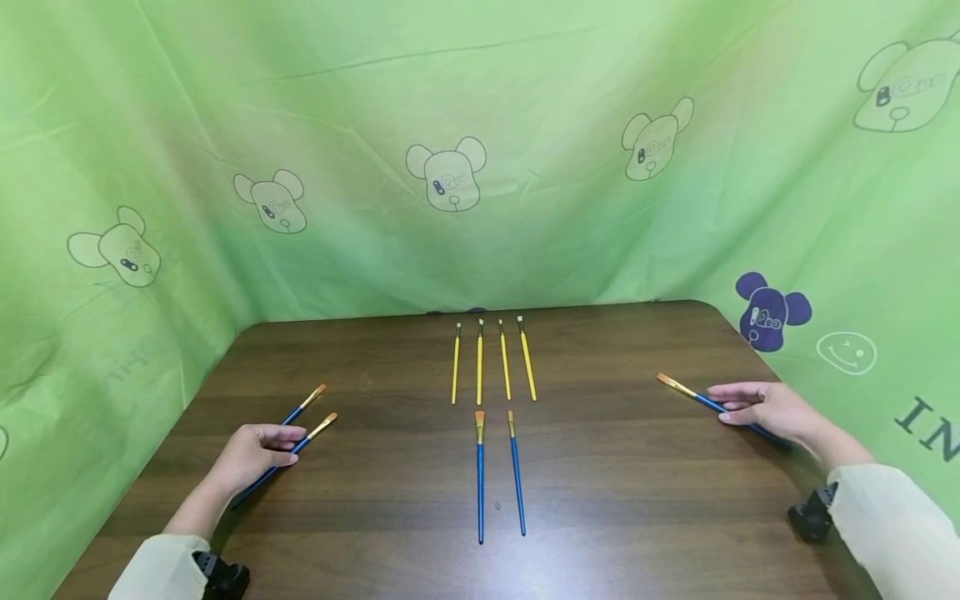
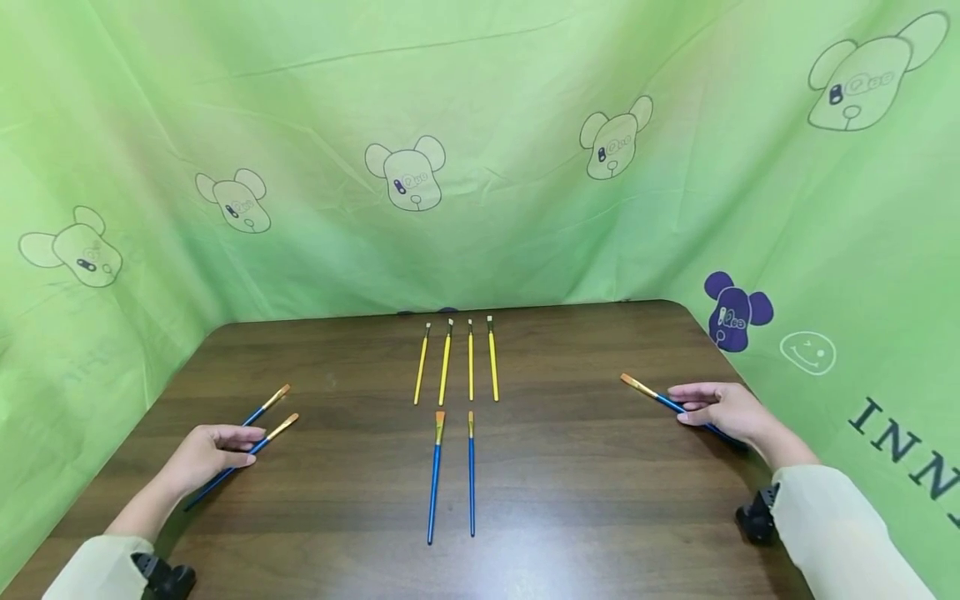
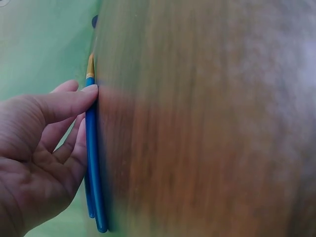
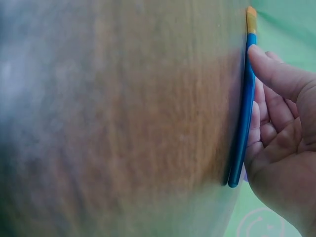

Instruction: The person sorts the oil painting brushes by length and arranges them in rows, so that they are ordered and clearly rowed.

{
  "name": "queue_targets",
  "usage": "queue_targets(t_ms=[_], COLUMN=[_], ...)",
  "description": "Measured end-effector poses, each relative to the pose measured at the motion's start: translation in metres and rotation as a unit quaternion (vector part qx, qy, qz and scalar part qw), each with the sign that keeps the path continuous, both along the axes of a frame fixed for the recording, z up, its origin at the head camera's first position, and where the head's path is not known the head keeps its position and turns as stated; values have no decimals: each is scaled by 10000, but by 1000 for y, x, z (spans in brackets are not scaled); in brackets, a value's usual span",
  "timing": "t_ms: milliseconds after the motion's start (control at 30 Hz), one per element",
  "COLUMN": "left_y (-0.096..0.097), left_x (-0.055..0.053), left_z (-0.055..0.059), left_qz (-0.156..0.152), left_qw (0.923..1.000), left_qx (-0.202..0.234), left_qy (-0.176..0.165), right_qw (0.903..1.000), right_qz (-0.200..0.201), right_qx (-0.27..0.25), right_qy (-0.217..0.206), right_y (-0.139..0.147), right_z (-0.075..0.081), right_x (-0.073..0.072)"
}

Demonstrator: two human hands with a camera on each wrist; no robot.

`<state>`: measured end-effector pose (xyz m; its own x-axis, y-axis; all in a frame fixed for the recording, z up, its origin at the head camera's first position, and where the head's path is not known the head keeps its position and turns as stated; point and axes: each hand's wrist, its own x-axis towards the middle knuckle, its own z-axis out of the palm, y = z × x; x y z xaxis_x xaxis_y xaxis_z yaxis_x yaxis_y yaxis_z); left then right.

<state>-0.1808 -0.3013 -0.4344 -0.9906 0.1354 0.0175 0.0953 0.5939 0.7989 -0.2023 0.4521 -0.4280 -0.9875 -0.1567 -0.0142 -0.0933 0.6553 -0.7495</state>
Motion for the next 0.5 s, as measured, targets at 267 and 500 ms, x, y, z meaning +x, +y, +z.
queue_targets(t_ms=[267, 500], left_y=[0, 1], left_x=[-1, 1], left_z=[-2, -1], left_qz=[34, 135], left_qw=[9999, 9999], left_qx=[117, 42], left_qy=[23, -11], right_qw=[10000, 9999], right_qz=[-1, -58], right_qx=[43, -12], right_qy=[61, 153], right_y=[0, -4], right_z=[-4, -4], right_x=[-1, 1])
